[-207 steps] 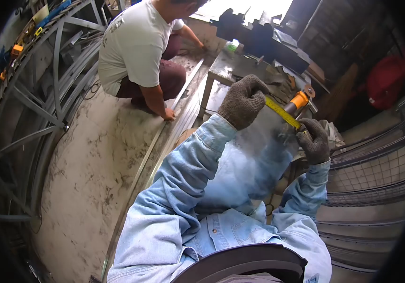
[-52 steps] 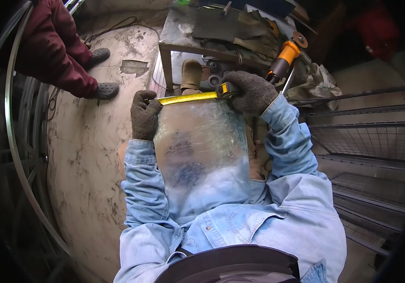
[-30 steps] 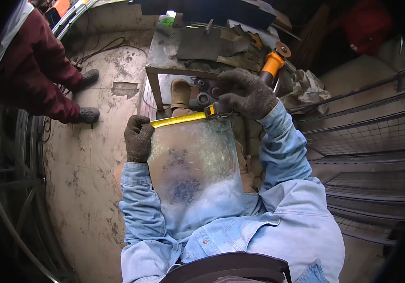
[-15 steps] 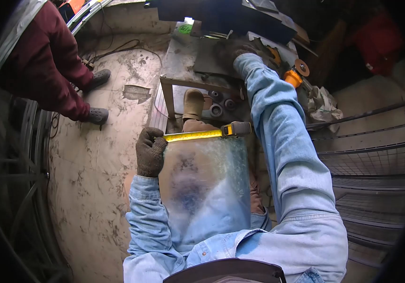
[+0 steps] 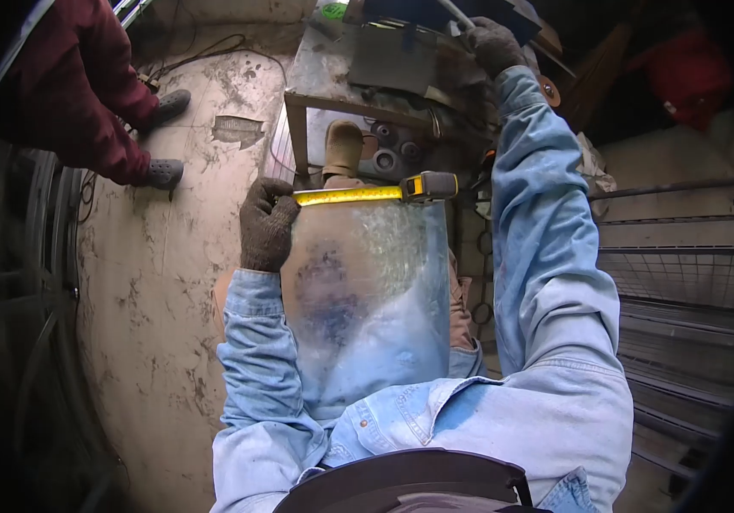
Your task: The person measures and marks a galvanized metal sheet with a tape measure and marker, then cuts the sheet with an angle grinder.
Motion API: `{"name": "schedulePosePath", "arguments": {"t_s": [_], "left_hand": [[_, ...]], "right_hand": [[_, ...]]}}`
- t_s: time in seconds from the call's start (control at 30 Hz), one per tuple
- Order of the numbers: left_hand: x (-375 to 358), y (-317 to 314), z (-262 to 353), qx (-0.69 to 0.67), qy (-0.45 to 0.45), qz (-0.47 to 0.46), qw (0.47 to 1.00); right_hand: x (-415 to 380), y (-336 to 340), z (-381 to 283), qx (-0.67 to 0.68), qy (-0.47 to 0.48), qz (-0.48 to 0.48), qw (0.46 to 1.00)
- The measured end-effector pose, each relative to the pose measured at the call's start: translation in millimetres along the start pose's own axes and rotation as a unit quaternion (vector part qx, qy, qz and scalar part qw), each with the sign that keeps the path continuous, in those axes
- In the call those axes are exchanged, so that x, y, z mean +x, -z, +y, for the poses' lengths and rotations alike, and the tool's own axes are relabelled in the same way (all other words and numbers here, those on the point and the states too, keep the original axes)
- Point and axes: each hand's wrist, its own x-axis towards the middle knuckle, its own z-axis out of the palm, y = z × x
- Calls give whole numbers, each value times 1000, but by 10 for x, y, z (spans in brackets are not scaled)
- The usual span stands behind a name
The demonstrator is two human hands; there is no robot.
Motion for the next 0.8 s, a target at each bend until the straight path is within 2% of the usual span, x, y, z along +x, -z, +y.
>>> {"name": "schedulePosePath", "arguments": {"t_s": [0.03,0.07,0.1,0.17,0.23,0.3,0.37,0.4,0.43,0.47,0.53,0.67,0.7,0.73,0.8], "left_hand": [[26,-3,-5,-6,15,-5,1000],[-1,12,-12,-10,33,-13,999],[-1,6,-28,-5,34,-13,999],[8,-22,-82,-40,25,-25,999],[12,-36,-82,-49,16,-31,998],[18,-33,-199,-53,16,-41,998],[-8,-48,-174,-55,0,-42,998],[-24,-45,-166,-55,-8,-47,997],[-28,-28,-183,-52,-21,-51,997],[-36,-14,-188,-49,-25,-48,997],[-61,-15,-169,-51,-4,-34,998],[-42,17,-129,-39,-42,-53,997],[-30,22,-127,-41,-42,-50,997],[-22,27,-110,-60,-21,-54,997],[-17,52,-90,-79,2,-53,995]], "right_hand": [[-50,31,-76,3,2,-5,1000],[-152,121,-180,213,-43,-10,976],[-246,222,-291,414,-84,-9,906],[-516,248,-778,465,-20,-46,884],[-965,225,-1489,540,18,13,841],[-1214,-4,-1831,670,60,-81,736],[-1505,-273,-2189,728,6,-104,678],[-1594,-529,-2283,730,-35,-94,676],[-1679,-744,-2335,692,-93,-81,712],[-1757,-886,-2392,684,-150,-74,710],[-1810,-1005,-2382,620,-152,-62,767],[-1800,-975,-2302,625,-141,-59,766],[-1789,-991,-2285,605,-119,-69,784],[-1776,-998,-2291,585,-97,-79,802],[-1807,-1039,-2323,585,-93,-86,801]]}}
